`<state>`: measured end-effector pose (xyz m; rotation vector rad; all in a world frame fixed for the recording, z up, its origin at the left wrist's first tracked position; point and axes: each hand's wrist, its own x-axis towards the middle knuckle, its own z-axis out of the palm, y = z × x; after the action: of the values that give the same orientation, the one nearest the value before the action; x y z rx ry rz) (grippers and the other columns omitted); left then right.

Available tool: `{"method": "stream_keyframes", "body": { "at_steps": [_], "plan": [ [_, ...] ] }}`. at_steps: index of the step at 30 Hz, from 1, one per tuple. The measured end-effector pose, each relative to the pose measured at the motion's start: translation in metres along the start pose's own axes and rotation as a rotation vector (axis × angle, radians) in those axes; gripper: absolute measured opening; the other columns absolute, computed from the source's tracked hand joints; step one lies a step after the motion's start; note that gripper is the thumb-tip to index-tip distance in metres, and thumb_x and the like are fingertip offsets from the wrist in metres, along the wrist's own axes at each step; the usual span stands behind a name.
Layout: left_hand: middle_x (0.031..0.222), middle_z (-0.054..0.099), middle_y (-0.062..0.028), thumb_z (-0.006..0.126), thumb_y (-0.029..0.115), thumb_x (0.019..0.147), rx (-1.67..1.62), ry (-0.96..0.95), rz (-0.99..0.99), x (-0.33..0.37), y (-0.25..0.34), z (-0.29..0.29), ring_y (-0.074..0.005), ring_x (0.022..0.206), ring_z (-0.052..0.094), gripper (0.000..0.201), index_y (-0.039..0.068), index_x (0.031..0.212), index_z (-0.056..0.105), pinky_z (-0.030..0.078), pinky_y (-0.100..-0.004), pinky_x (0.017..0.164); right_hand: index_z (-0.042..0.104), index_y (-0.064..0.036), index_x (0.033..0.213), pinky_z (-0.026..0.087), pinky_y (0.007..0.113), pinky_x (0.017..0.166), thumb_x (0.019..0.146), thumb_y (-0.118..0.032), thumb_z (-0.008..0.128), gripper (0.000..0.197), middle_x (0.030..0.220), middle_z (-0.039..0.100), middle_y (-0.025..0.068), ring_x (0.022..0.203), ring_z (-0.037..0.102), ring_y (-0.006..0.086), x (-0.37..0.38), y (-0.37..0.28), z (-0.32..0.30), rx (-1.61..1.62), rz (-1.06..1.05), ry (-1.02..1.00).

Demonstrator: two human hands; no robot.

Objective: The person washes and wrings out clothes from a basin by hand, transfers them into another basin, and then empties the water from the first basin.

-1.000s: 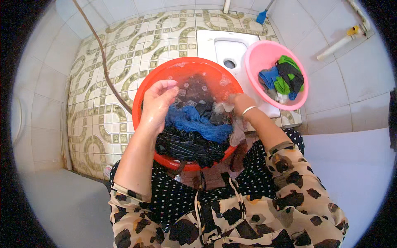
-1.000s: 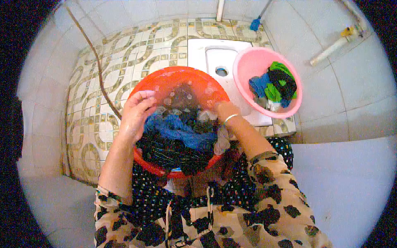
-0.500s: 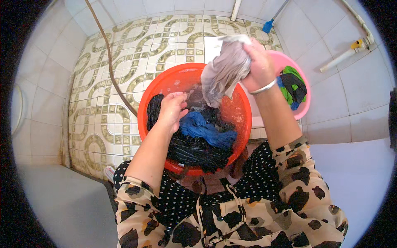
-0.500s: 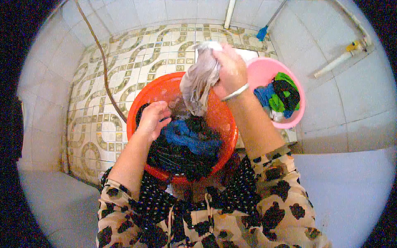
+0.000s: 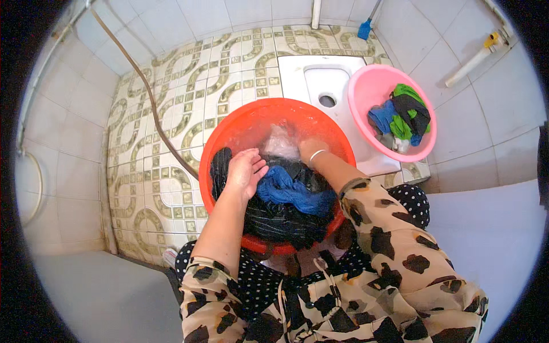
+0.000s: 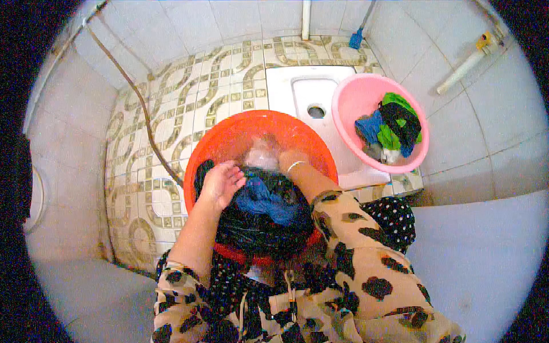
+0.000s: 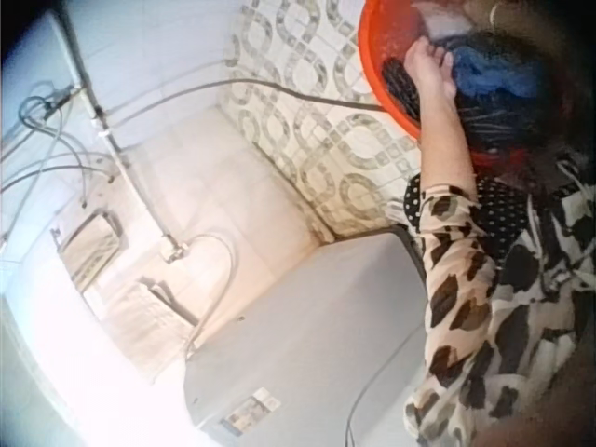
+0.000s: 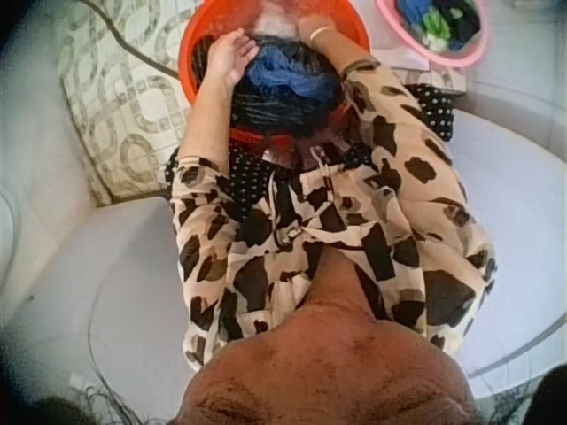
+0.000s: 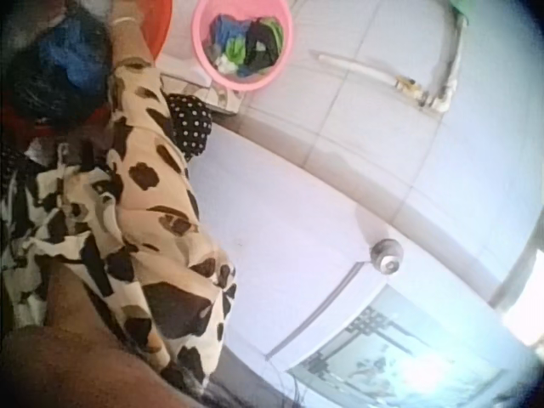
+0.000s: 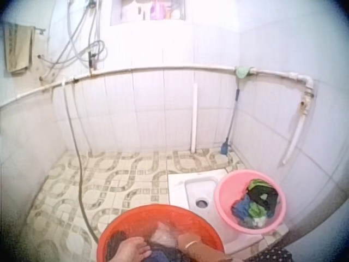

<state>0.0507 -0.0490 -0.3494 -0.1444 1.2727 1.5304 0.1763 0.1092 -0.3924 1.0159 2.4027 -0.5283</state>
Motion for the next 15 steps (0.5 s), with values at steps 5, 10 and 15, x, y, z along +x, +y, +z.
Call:
{"method": "stream_keyframes", "body": {
  "at_steps": [5,10,15],
  "plan": [
    [0.125,0.030,-0.0228,0.054,0.030,0.083,-0.033,-0.078,-0.041,0.006,-0.005,0.016,-0.0348,0.104,0.042,0.055,0.003,0.125,0.030,0.040,-0.0479,0.088,0.063,-0.0029,0.079,0.048,0.037,0.060,0.070,-0.025,0.059,0.024,0.076,0.062,0.0156,0.070,0.061,0.0229,0.020,0.014,-0.028,0.764,-0.006,0.369],
    [0.126,0.039,-0.0171,0.040,0.051,0.085,-0.251,-0.283,-0.113,-0.012,0.016,0.008,-0.0325,0.115,0.038,0.057,0.011,0.126,0.036,0.035,-0.0522,0.093,0.059,-0.0008,0.082,0.046,0.027,0.061,0.077,-0.013,0.051,0.015,0.077,0.059,0.0058,0.070,0.056,0.0127,-0.053,-0.087,-0.053,1.508,-0.451,0.268],
    [0.104,0.054,-0.0112,0.037,0.046,0.088,-0.399,-0.321,0.263,-0.005,0.015,0.005,-0.0285,0.099,0.050,0.043,0.009,0.105,0.052,0.044,-0.0382,0.080,0.045,-0.0047,0.096,0.042,0.040,0.068,0.069,-0.014,0.056,0.031,0.077,0.054,0.0129,0.073,0.055,0.0317,-0.108,-0.147,-0.040,1.002,-0.678,0.832]
  ]
}}
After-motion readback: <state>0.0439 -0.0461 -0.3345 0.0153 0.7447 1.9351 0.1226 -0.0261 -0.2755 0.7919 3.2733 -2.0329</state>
